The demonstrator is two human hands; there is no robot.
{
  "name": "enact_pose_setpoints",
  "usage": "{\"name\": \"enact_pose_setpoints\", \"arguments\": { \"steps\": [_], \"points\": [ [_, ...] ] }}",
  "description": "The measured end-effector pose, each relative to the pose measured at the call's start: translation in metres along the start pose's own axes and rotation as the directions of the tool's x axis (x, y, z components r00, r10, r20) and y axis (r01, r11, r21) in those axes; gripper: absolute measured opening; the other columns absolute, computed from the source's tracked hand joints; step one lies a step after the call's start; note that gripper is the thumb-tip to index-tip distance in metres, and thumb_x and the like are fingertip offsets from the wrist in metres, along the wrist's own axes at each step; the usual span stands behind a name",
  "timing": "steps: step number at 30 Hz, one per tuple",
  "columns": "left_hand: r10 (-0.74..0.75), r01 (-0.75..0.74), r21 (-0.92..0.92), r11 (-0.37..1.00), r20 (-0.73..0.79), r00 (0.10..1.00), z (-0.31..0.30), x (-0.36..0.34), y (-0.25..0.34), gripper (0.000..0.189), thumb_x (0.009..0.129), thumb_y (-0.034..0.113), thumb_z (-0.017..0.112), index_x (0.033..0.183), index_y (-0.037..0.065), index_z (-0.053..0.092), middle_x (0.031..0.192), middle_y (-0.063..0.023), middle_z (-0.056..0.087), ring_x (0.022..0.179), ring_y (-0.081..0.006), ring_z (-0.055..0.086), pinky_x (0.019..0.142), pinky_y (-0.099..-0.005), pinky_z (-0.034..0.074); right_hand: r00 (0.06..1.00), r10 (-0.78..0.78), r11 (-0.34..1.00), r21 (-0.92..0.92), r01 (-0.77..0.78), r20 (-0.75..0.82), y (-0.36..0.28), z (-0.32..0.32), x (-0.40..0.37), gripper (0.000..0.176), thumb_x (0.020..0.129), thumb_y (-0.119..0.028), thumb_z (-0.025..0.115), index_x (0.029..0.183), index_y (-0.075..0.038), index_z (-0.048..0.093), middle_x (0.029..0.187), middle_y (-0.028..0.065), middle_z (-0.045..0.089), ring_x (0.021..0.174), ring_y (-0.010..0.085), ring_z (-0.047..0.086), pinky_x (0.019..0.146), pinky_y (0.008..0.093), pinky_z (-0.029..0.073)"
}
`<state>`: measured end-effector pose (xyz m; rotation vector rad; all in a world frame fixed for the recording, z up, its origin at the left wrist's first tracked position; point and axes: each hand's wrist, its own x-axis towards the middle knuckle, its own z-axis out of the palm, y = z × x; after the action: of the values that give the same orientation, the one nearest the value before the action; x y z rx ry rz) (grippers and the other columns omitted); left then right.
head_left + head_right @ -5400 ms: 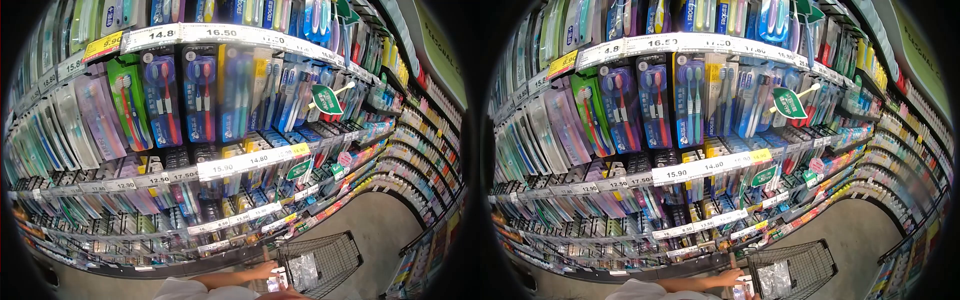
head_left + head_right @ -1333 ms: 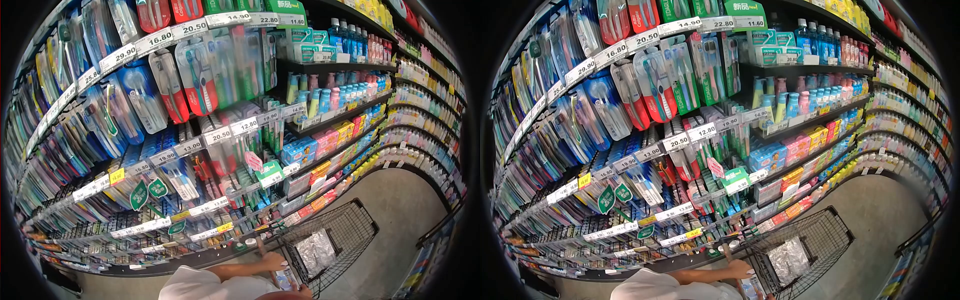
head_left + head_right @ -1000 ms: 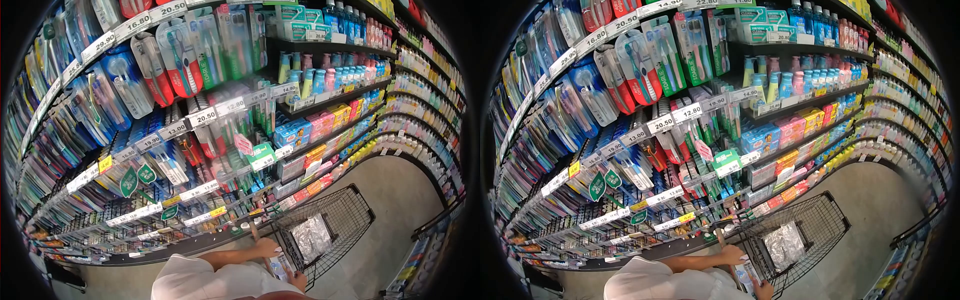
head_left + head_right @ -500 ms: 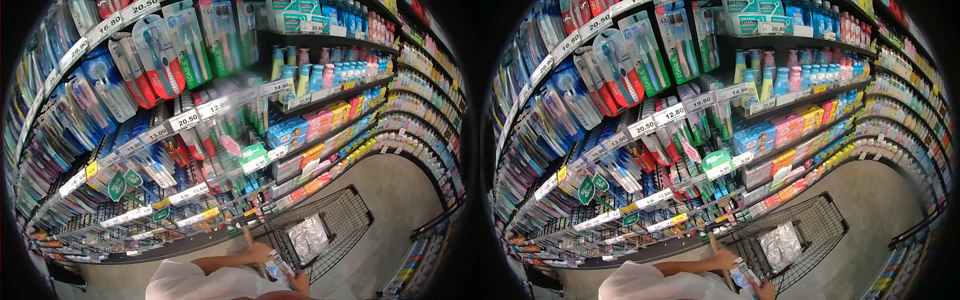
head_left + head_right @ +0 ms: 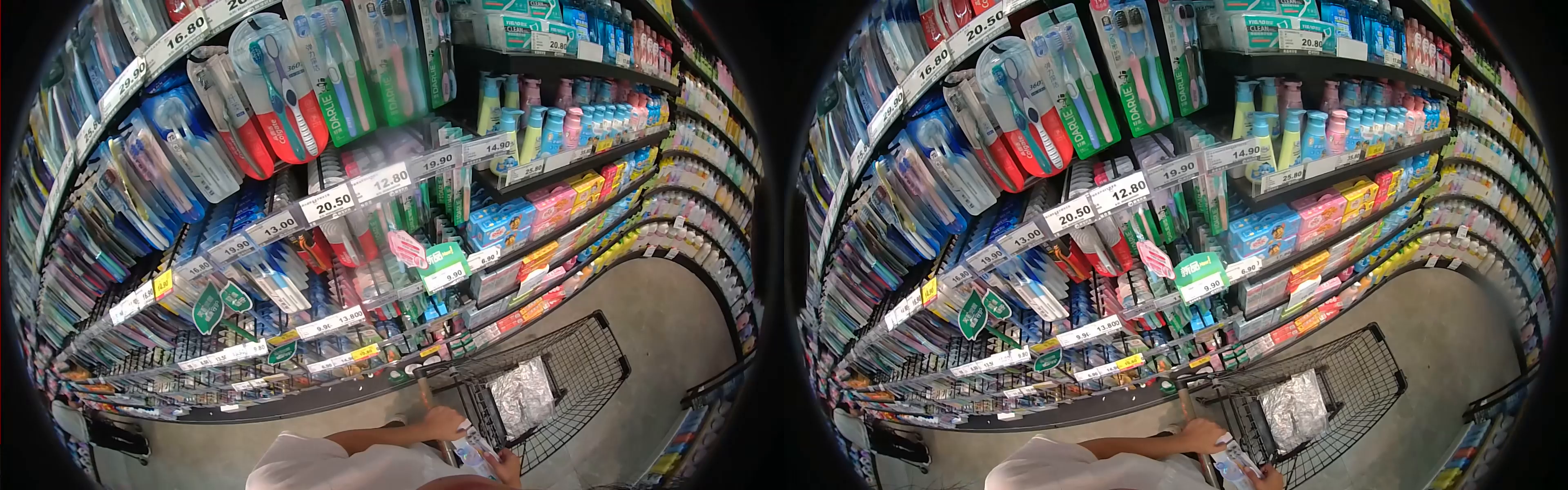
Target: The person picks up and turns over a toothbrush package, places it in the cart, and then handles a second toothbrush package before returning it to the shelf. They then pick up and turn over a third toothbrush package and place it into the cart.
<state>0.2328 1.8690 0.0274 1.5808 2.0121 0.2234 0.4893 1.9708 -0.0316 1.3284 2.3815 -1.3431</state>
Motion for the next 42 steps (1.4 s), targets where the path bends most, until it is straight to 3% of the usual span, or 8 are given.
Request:
{"name": "enact_pose_setpoints", "arguments": {
  "steps": [1, 11, 14, 20, 23, 35, 39, 42],
  "points": [
    [-0.002, 0.002, -0.003, 1.000, 0.003, 1.000, 0.000, 0.000, 0.001, 0.035, 0.074, 0.040, 0.057, 0.076, 0.006, 0.066, 0.070, -0.0161, 0.064, 0.067, -0.0338, 0.064, 0.061, -0.0453, 0.051, 1.000, 0.009, 1.000, -0.022, -0.009, 0.029, -0.002, 0.000, -0.001, 0.051, 0.076, -0.045, 0.063, 0.103, -0.002, 0.059, 0.085, 0.0195, 0.064, 0.080, 0.0328, 0.060, 0.070, 0.0415, 0.046],
    [0.005, -0.005, -0.004, 1.000, -0.032, 0.999, 0.006, -0.004, -0.003, 0.036, 0.072, 0.041, 0.057, 0.077, 0.006, 0.066, 0.069, -0.0155, 0.064, 0.066, -0.0335, 0.064, 0.061, -0.0450, 0.052, 0.998, -0.009, 1.000, 0.014, 0.008, 0.059, -0.005, 0.005, -0.003, 0.048, 0.077, -0.041, 0.063, 0.103, 0.000, 0.058, 0.082, 0.0175, 0.063, 0.074, 0.0280, 0.057, 0.066, 0.0403, 0.045],
    [0.025, -0.025, -0.007, 1.000, -0.065, 0.998, 0.008, -0.009, -0.004, 0.036, 0.072, 0.041, 0.057, 0.077, 0.006, 0.066, 0.068, -0.0156, 0.063, 0.065, -0.0331, 0.063, 0.060, -0.0440, 0.052, 0.992, -0.125, 0.957, 0.264, 0.117, 0.016, 0.015, 0.022, 0.001, 0.050, 0.079, -0.037, 0.064, 0.111, 0.001, 0.055, 0.089, 0.0157, 0.063, 0.077, 0.0257, 0.057, 0.067, 0.0395, 0.045],
    [0.039, -0.039, 0.000, 0.999, -0.096, 0.995, 0.018, -0.022, -0.013, 0.037, 0.072, 0.041, 0.058, 0.075, 0.004, 0.065, 0.067, -0.0158, 0.063, 0.063, -0.0332, 0.063, 0.059, -0.0440, 0.051, 0.996, -0.090, 0.991, 0.101, 0.088, 0.008, 0.031, 0.042, -0.004, 0.052, 0.082, -0.032, 0.062, 0.120, 0.001, 0.049, 0.102, 0.0172, 0.061, 0.089, 0.0245, 0.057, 0.076, 0.0358, 0.045],
    [0.067, -0.069, -0.012, 0.998, -0.115, 0.991, 0.017, -0.036, -0.014, 0.037, 0.073, 0.040, 0.057, 0.074, 0.003, 0.064, 0.066, -0.0159, 0.062, 0.063, -0.0331, 0.063, 0.058, -0.0444, 0.051, 0.982, -0.002, 0.995, 0.103, -0.017, 0.187, 0.037, 0.052, -0.002, 0.058, 0.082, -0.037, 0.063, 0.124, 0.000, 0.046, 0.110, 0.0197, 0.057, 0.100, 0.0262, 0.055, 0.084, 0.0365, 0.044],
    [0.002, -0.001, -0.057, 0.998, 0.009, 1.000, 0.040, -0.124, -0.032, 0.037, 0.074, 0.038, 0.057, 0.074, 0.002, 0.064, 0.065, -0.0164, 0.062, 0.061, -0.0324, 0.063, 0.056, -0.0446, 0.050, 0.998, 0.036, 0.930, -0.368, -0.015, 0.050, 0.019, 0.114, -0.071, 0.060, 0.079, -0.054, 0.054, 0.114, -0.005, 0.055, 0.091, 0.0270, 0.062, 0.085, 0.0412, 0.061, 0.072, 0.0500, 0.046],
    [-0.011, 0.012, -0.075, 0.997, 0.010, 1.000, 0.030, -0.163, -0.044, 0.037, 0.075, 0.038, 0.056, 0.078, 0.002, 0.065, 0.067, -0.0165, 0.063, 0.063, -0.0322, 0.063, 0.056, -0.0453, 0.051, 0.977, 0.133, 0.978, -0.135, -0.156, -0.167, -0.059, 0.124, -0.109, 0.060, 0.061, -0.060, 0.071, 0.065, -0.001, 0.058, 0.052, 0.0122, 0.054, 0.050, 0.0237, 0.056, 0.048, 0.0378, 0.041],
    [-0.016, 0.014, -0.045, 0.999, -0.038, 0.999, 0.036, -0.186, -0.063, 0.036, 0.077, 0.037, 0.054, 0.080, 0.003, 0.063, 0.067, -0.0160, 0.063, 0.063, -0.0324, 0.063, 0.057, -0.0462, 0.051, 0.979, 0.089, 0.982, -0.148, -0.117, -0.181, -0.055, 0.154, -0.114, 0.060, 0.060, -0.061, 0.071, 0.067, -0.002, 0.059, 0.053, 0.0130, 0.055, 0.052, 0.0273, 0.058, 0.049, 0.0391, 0.042]
  ]
}}
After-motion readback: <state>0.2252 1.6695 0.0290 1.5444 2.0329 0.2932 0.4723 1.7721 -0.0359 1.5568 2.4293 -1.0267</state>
